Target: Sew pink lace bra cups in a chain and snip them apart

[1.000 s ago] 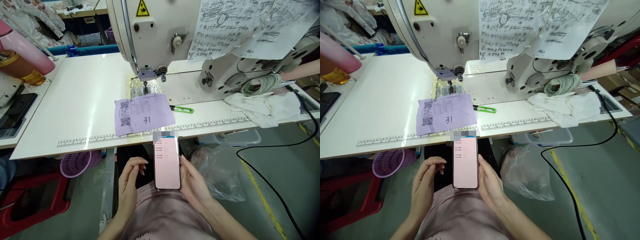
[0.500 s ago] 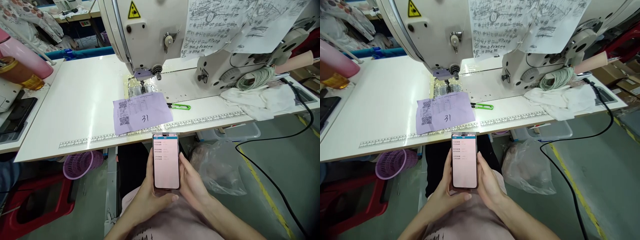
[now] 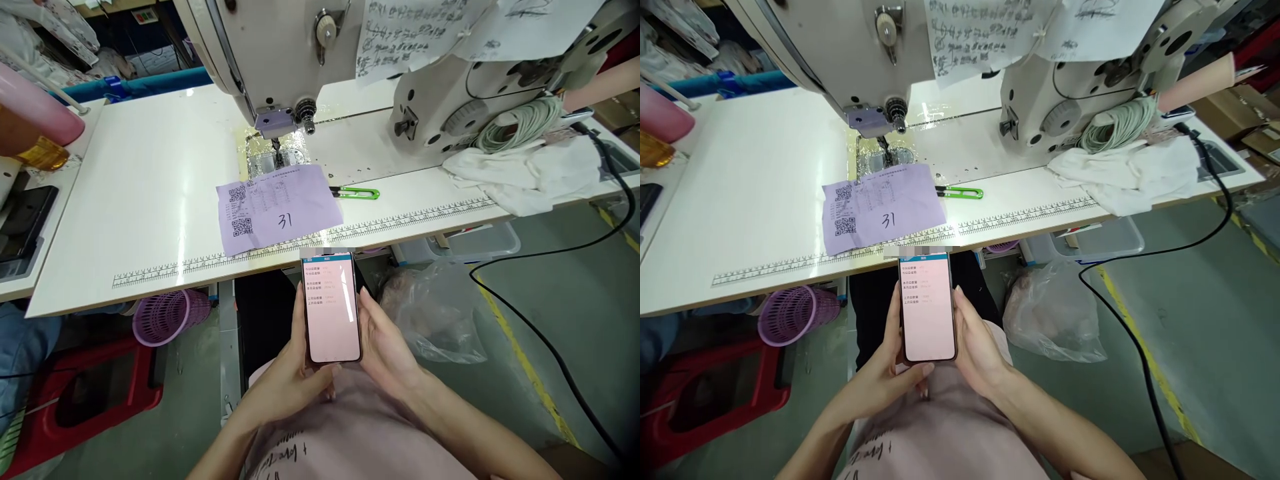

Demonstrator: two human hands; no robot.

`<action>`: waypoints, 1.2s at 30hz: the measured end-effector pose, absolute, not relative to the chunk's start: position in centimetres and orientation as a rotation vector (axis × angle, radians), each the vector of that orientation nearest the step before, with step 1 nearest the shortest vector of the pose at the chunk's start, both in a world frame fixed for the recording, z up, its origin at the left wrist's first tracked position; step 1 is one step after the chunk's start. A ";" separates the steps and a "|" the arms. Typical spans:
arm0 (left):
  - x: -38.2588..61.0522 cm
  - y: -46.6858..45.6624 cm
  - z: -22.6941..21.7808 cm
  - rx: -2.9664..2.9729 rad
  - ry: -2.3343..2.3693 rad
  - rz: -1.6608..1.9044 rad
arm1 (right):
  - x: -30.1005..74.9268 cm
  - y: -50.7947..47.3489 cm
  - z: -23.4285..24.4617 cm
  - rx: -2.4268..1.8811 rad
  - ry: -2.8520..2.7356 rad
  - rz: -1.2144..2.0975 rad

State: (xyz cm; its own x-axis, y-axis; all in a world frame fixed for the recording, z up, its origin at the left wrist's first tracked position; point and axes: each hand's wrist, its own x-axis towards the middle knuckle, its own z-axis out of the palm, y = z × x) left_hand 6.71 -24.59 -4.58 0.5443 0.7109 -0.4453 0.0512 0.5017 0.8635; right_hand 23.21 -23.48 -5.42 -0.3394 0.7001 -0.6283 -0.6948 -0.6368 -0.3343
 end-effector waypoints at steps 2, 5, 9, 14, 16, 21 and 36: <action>6.8 -24.7 -4.5 0.963 0.945 0.494 | 23.3 -23.4 -5.2 -0.947 -0.019 2.060; 7.0 -24.8 -4.5 0.970 1.012 0.549 | 23.5 -23.4 -5.1 -0.952 -0.036 2.072; 6.7 -24.6 -4.4 0.999 0.959 0.468 | 23.6 -23.4 -5.0 -0.974 -0.042 2.068; 6.1 -24.1 -4.3 1.000 0.898 0.406 | 23.6 -23.3 -5.0 -0.924 -0.049 2.080; 6.0 -24.0 -4.2 1.005 0.898 0.393 | 23.6 -23.3 -4.9 -0.907 -0.049 2.092; 6.5 -23.6 -3.9 0.979 0.875 0.432 | 23.5 -23.2 -5.2 -0.939 -0.024 2.046; 7.3 -23.4 -4.1 0.988 0.890 0.572 | 24.1 -23.3 -5.5 -0.804 0.122 2.132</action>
